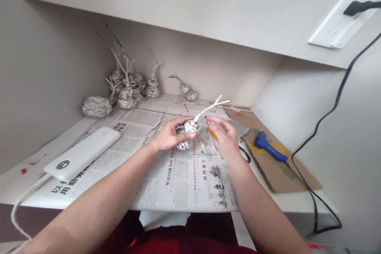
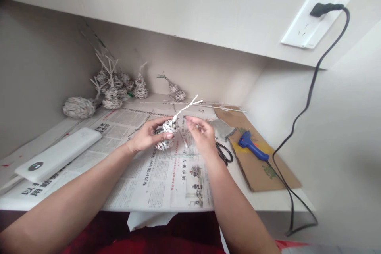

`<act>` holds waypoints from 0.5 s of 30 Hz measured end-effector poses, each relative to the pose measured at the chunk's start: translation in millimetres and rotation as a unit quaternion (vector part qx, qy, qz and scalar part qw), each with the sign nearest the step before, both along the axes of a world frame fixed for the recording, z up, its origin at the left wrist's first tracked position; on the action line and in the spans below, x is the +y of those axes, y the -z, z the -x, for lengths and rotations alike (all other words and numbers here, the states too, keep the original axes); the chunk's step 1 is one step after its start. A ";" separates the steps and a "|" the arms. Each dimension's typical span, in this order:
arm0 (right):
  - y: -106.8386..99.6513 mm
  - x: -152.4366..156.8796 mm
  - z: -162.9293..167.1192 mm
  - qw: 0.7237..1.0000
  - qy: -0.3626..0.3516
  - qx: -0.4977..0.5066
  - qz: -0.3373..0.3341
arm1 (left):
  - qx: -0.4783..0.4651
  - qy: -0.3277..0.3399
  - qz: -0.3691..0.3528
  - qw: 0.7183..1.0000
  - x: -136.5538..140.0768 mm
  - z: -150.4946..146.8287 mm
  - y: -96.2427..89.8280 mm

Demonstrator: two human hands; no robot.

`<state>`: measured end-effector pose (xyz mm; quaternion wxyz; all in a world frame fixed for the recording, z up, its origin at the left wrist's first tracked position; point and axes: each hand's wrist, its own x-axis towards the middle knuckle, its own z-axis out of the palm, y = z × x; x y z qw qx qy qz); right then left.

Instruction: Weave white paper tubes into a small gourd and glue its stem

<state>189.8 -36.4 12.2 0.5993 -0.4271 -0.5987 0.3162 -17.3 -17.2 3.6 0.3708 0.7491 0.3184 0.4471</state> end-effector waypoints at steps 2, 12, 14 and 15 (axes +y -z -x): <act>1.9 -3.9 6.9 1.000 -0.011 -0.020 0.007 | -0.020 0.041 0.039 0.998 -3.1 -3.7 -0.6; 9.0 -9.3 15.2 0.997 0.038 -0.068 0.020 | -0.031 0.127 0.090 0.987 -8.0 -13.9 9.2; 11.2 -8.6 15.5 0.998 0.031 -0.053 0.019 | -0.044 0.144 0.099 0.984 -8.2 -14.9 9.7; 12.1 -8.1 15.7 0.998 0.028 -0.046 0.016 | -0.049 0.149 0.104 0.982 -8.3 -15.2 9.6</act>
